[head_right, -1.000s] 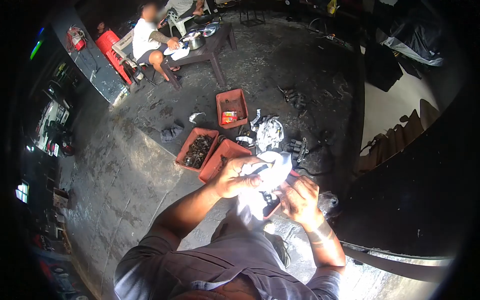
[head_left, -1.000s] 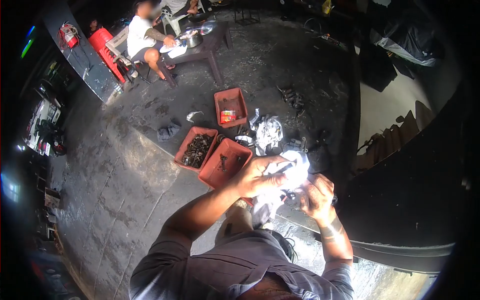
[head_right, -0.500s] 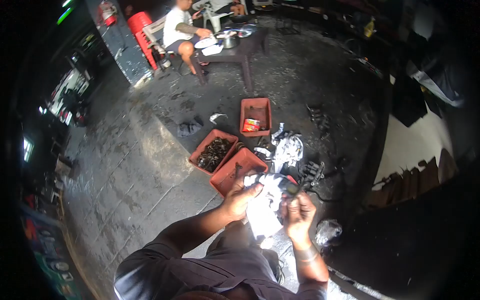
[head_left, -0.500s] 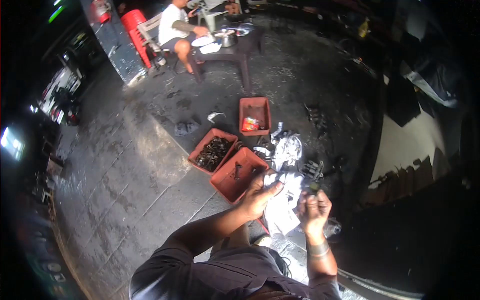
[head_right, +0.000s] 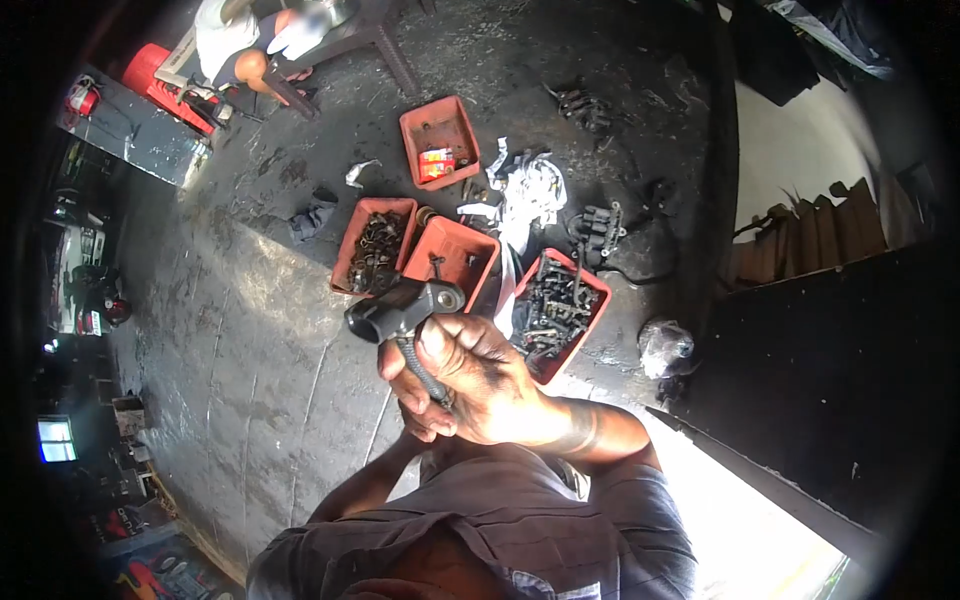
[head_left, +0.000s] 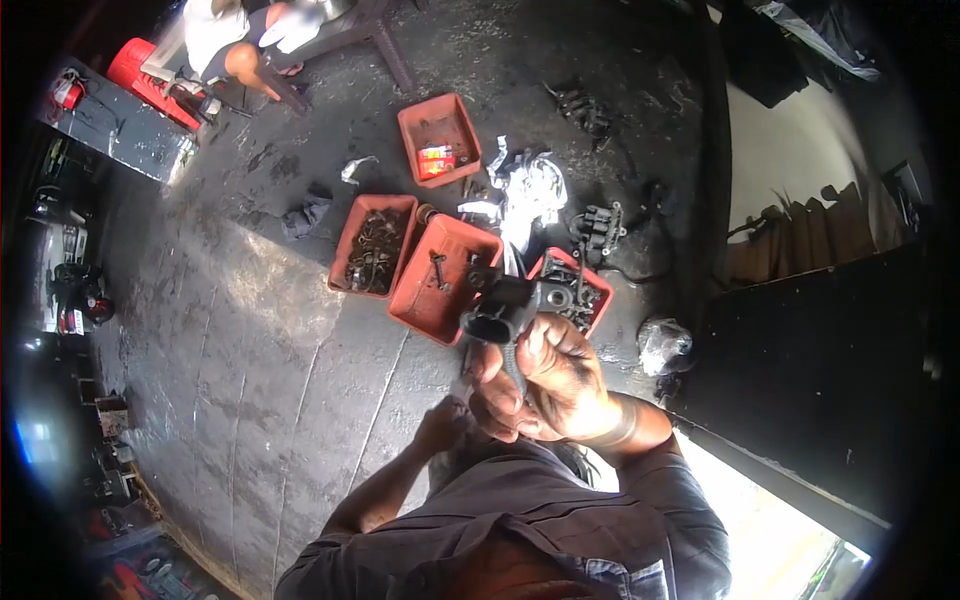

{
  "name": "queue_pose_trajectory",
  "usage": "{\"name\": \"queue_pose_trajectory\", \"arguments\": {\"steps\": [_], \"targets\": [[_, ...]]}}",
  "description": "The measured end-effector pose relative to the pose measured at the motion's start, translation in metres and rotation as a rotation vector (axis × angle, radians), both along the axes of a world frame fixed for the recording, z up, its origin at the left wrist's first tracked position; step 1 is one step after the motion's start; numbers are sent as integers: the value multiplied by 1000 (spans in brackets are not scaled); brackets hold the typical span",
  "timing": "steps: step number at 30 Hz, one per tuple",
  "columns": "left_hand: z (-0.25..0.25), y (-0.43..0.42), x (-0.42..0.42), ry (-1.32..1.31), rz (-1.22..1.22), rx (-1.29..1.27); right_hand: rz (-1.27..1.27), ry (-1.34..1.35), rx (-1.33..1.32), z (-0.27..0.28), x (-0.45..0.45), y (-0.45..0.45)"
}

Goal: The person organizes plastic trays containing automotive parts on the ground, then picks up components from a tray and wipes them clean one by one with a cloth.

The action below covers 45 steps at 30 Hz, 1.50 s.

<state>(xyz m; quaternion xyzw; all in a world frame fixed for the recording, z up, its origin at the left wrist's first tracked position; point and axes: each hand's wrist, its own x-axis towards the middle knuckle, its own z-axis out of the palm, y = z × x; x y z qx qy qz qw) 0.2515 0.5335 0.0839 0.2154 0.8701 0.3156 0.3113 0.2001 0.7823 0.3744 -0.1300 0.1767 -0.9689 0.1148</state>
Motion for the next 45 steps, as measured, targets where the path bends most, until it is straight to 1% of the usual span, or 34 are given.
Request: {"name": "queue_pose_trajectory", "arguments": {"steps": [1,3,4,6,7,8,9,10,11,12,13,14,15,16,17,18,19,20,21,22,24,25,27,28,30,32,34,35,36,38,40,41,43,45], "targets": [[-13,-17,10,-7,6,-6,-24,-5,10,-3,-5,-3],[-31,-41,19,295,-468,117,-22,-3,37,-8,-12,-5],[-38,-47,22,294,-460,117,67,-70,110,-4,-10,0],[-39,-47,24,-305,-79,-258,192,-70,15,-16,-15,-8],[-46,-47,18,-387,-225,-469,207,-103,16,-23,-19,-12],[-15,-39,15,-216,-191,-401,87,-65,37,-33,-24,-19],[7,-33,9,-125,-130,-409,-32,-33,64,-43,-27,-27],[16,-32,9,-33,-70,-417,-152,3,96,-53,-28,-34],[-8,-41,9,-345,35,-222,-274,52,130,-62,-32,-40],[-23,-51,19,-374,35,-217,-400,103,164,-67,-34,-44],[-29,-55,22,-391,-5,-210,-69,258,427,-70,-66,-25],[-38,-54,13,-382,-41,-197,-413,127,1060,-82,-69,-39],[-7,-39,-7,-461,31,-191,-361,20,1014,-117,-94,-45],[-46,-56,17,-155,-301,-264,-388,-169,908,-172,-113,-61],[-6,-45,-6,-198,35,-61,-444,-262,961,-241,-130,-66],[-8,-50,-10,-179,-1,-75,-466,-403,897,-282,-147,-67],[-34,-58,-3,-249,97,-135,-480,-380,870,-334,-161,-63],[-55,-66,1,-340,197,-194,-492,-493,712,-361,-175,-68],[-55,-71,-5,-320,192,-192,-379,-543,843,-379,-183,-61],[-48,-74,-6,-347,205,-175,-408,-592,947,-412,-191,-61],[-45,-77,-11,-365,221,-160,-448,-350,1327,-492,-203,-52],[-44,-80,-10,-405,252,-178,-448,-355,1319,-503,-203,-56],[-35,-81,-17,-441,280,-198,-464,-395,2066,-501,-208,-60],[-29,-79,-20,-450,316,-227,-466,-398,2066,-498,-203,-55],[-17,-75,-30,-453,347,-247,-286,-875,1979,-443,-198,-40],[-13,-75,-43,-434,355,-208,-275,-873,2008,-460,-165,-20],[-23,-88,-45,-459,386,-174,-72,-889,2229,-504,-125,4],[-26,-94,-48,-494,424,-143,-26,-1025,2165,-479,-105,15],[-21,-96,-54,-483,420,-147,-41,-1051,2229,-475,-87,21],[-6,-98,-66,-736,648,-61,-126,-1291,2176,-494,-40,35],[-13,-111,-68,-704,647,-34,-135,-975,2302,-516,-8,47],[-17,-117,-67,-688,647,-3,-141,-973,2287,-520,-11,45],[-24,-126,-65,-676,639,-23,187,-829,2381,-527,-11,46],[-35,-130,-62,-664,616,-36,229,-814,2419,-506,-27,42]]}}
